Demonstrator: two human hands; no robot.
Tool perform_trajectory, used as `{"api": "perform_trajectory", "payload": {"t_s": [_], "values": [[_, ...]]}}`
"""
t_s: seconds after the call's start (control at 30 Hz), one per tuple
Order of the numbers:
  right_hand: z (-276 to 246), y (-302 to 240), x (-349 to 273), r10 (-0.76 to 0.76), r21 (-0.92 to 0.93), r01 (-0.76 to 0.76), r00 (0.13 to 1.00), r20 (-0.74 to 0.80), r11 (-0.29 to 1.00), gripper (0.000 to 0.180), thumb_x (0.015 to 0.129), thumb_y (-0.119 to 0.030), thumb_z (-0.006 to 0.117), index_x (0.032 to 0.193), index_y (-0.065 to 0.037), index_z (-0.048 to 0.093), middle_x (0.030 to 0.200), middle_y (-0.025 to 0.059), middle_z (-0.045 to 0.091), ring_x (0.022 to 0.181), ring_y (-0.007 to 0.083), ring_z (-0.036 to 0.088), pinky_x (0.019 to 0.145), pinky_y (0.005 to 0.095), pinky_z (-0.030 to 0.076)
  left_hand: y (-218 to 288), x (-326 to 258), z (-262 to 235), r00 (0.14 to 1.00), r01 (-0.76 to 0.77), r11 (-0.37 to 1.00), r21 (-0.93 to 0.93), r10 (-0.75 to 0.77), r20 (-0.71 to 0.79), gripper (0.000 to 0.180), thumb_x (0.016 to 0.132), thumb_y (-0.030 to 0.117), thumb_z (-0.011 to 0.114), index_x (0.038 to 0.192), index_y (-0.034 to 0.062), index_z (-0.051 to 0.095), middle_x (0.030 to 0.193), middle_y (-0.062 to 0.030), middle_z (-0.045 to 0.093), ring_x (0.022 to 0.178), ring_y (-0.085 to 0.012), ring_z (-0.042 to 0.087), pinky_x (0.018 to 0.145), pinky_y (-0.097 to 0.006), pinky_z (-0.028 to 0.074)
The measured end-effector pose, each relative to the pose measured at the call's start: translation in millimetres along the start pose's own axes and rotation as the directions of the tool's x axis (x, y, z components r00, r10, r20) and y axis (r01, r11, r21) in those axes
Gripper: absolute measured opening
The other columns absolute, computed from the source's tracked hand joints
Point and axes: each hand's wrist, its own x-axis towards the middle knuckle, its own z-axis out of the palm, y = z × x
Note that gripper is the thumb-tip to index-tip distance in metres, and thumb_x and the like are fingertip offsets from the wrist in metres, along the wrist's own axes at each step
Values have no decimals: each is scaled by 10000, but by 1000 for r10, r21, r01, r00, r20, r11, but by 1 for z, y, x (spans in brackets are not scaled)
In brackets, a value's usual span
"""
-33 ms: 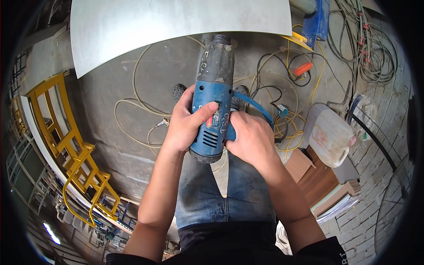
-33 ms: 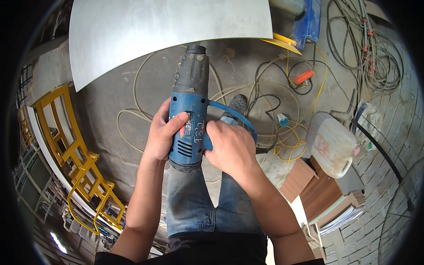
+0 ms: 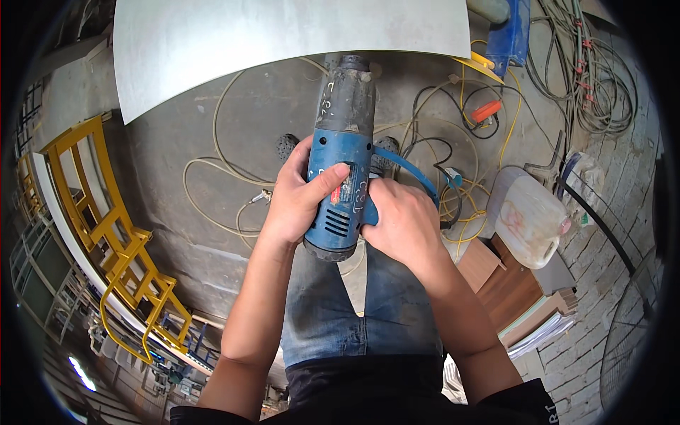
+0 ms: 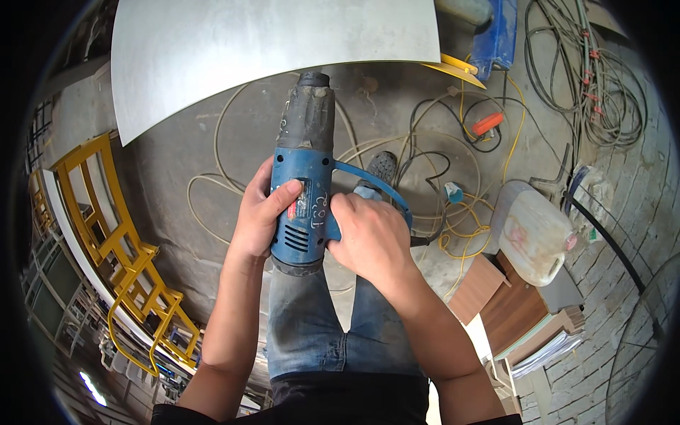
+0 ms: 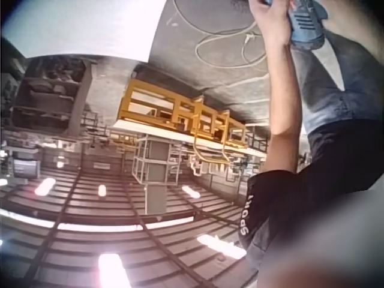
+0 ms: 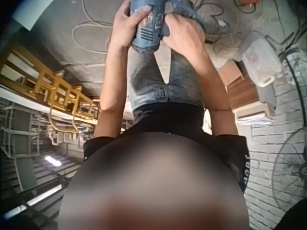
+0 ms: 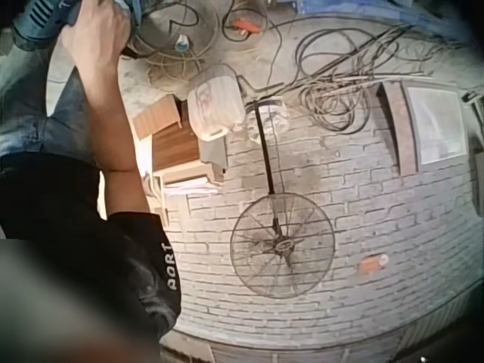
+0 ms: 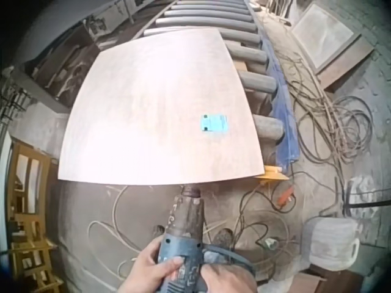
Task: Applying and preparing a white edge banding strip onto a wooden panel using a heat gun.
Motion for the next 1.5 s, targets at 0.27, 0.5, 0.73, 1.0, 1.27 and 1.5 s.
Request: {"api": "perform_trajectory", "payload": {"t_s": [0.27,0.5,0.73,1.0,1.27,1.5], "values": [[13,-16,10,-44,-22,45,999,31,999,361,574,-75,724,883,-33,540,812,136,613,769,357,618,671,448,497,1,-5,-25,1000,-20,999,-35,19,-17,659,807,221,747,1325,-42,436,1138,-124,595,1005,-176,583,887,-313,474],[24,-31,20,-80,-55,84,995,61,995,347,579,-98,732,856,-42,532,785,124,606,754,338,623,659,437,494,4,-9,-47,999,-26,998,-63,24,-37,645,809,217,744,1316,-44,443,1131,-121,597,1001,-173,583,880,-308,475],[35,-45,28,-77,-75,86,991,108,994,387,569,-79,730,902,-36,538,831,133,618,779,348,623,680,439,502,3,-12,-69,998,-46,995,-92,41,-53,662,806,229,754,1318,-48,438,1140,-124,595,1013,-175,582,881,-308,476],[47,-64,40,-115,-117,131,984,135,984,357,592,-116,740,872,-44,532,802,125,613,762,332,627,680,427,501,5,-17,-93,995,-54,988,-143,41,-89,675,809,223,750,1332,-52,426,1152,-131,590,1021,-179,581,886,-311,476],[60,-84,51,-131,-123,155,974,185,980,351,595,-105,730,880,-34,538,833,131,619,787,346,625,683,434,498,6,-22,-119,992,-69,981,-180,48,-118,678,807,223,751,1334,-51,425,1155,-131,588,1022,-177,580,887,-313,476],[72,-102,61,-156,-136,183,969,189,974,337,592,-103,725,860,-31,535,807,132,613,773,342,625,673,434,500,9,-26,-139,989,-83,973,-215,53,-138,658,808,209,751,1326,-47,436,1134,-125,594,1001,-174,584,874,-310,481]]}}
